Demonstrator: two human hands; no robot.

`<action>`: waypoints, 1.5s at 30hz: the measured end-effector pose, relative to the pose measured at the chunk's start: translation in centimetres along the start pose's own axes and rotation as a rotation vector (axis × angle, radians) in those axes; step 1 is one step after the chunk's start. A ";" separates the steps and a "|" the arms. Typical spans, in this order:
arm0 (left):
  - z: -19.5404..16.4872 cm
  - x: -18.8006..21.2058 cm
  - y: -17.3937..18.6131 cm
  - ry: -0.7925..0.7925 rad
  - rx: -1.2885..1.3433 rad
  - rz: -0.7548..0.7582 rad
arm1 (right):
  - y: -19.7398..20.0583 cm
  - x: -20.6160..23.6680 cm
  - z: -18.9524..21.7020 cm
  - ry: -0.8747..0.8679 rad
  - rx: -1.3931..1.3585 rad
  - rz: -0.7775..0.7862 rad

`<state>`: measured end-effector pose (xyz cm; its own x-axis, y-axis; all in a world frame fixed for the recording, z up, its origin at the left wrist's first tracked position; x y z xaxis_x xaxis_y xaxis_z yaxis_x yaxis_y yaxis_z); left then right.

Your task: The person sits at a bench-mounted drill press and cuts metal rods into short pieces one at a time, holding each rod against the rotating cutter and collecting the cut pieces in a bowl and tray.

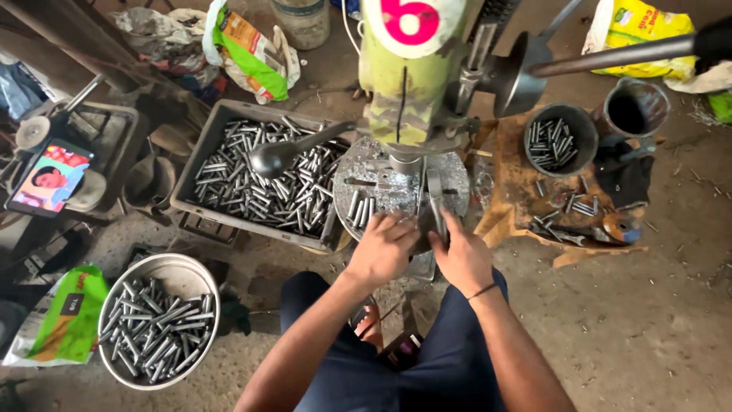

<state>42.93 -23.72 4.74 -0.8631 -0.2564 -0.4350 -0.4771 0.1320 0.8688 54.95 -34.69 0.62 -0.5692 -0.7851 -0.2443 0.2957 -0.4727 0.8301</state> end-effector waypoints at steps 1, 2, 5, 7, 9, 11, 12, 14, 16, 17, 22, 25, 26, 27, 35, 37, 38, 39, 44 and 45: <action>1.1 0.5 0.7 0.048 0.045 -0.038 | 0.2 -0.4 0.4 0.006 -0.010 -0.013; 2.3 1.1 1.2 0.101 0.093 -0.076 | 0.3 -0.6 0.6 0.012 -0.018 -0.021; 9.8 2.3 1.0 0.642 0.147 -0.098 | 0.6 -0.5 0.0 -0.010 -0.090 -0.088; 13.8 3.3 0.1 0.845 0.288 -0.078 | 0.3 0.2 -0.8 -0.031 -0.157 -0.128; 16.7 4.3 -0.6 0.968 0.427 -0.082 | -0.3 1.4 -1.7 -0.059 -0.231 -0.155; 18.4 4.7 -0.9 0.994 0.560 -0.122 | -0.9 2.5 -2.4 -0.068 -0.335 -0.202; 19.0 4.9 -1.2 1.019 0.568 -0.098 | -1.0 3.1 -2.9 -0.075 -0.386 -0.228; 19.5 5.3 -1.4 1.070 0.583 -0.045 | -1.1 4.1 -3.5 -0.061 -0.384 -0.256; 18.7 4.8 -0.5 0.958 0.512 -0.101 | -1.2 4.7 -4.1 -0.087 -0.363 -0.259; 18.2 4.6 0.1 0.907 0.475 -0.127 | -1.4 5.0 -4.4 -0.121 -0.341 -0.246; 15.7 3.6 0.4 0.974 0.310 -0.035 | -1.7 5.3 -3.6 -0.115 -0.333 -0.250; 14.0 2.5 -0.4 0.982 0.263 0.000 | -2.2 5.2 -2.9 -0.110 -0.378 -0.233; 13.7 2.2 -0.8 0.979 0.237 0.013 | -2.3 5.2 -2.6 -0.106 -0.380 -0.223; 13.5 1.9 -1.2 0.967 0.240 0.004 | -2.5 5.2 -2.5 -0.102 -0.381 -0.209; 15.0 -0.7 -4.0 0.739 0.177 0.028 | -2.1 6.4 -3.6 -0.084 -0.408 -0.216; 15.9 -1.0 -4.0 0.715 0.216 0.044 | -2.2 6.7 -4.0 -0.093 -0.382 -0.203; 16.2 -1.2 -3.8 0.701 0.236 0.053 | -2.3 6.9 -4.3 -0.110 -0.364 -0.195; 16.4 -1.5 -3.5 0.661 0.213 0.034 | -2.4 7.0 -4.6 -0.131 -0.346 -0.187; 14.6 -3.4 -4.6 0.609 0.285 0.220 | -2.7 7.4 -5.6 -0.065 -0.351 -0.214; 13.9 -3.6 -4.3 0.604 0.328 0.155 | -2.8 7.6 -5.9 -0.081 -0.366 -0.223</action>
<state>45.82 -10.06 -0.67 -0.7275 -0.6858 -0.0217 -0.4630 0.4674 0.7531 54.35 -41.69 -6.51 -0.7040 -0.6207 -0.3451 0.4032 -0.7493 0.5253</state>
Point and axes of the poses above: each hand's wrist, its own x-axis away from the middle knuckle, its own y-axis out of the back of the hand, z = x × y, the point moved 7 cm from there along -x, towards the middle knuckle, and after that the axes turned 12 degrees about y, right-handed, at the moved point
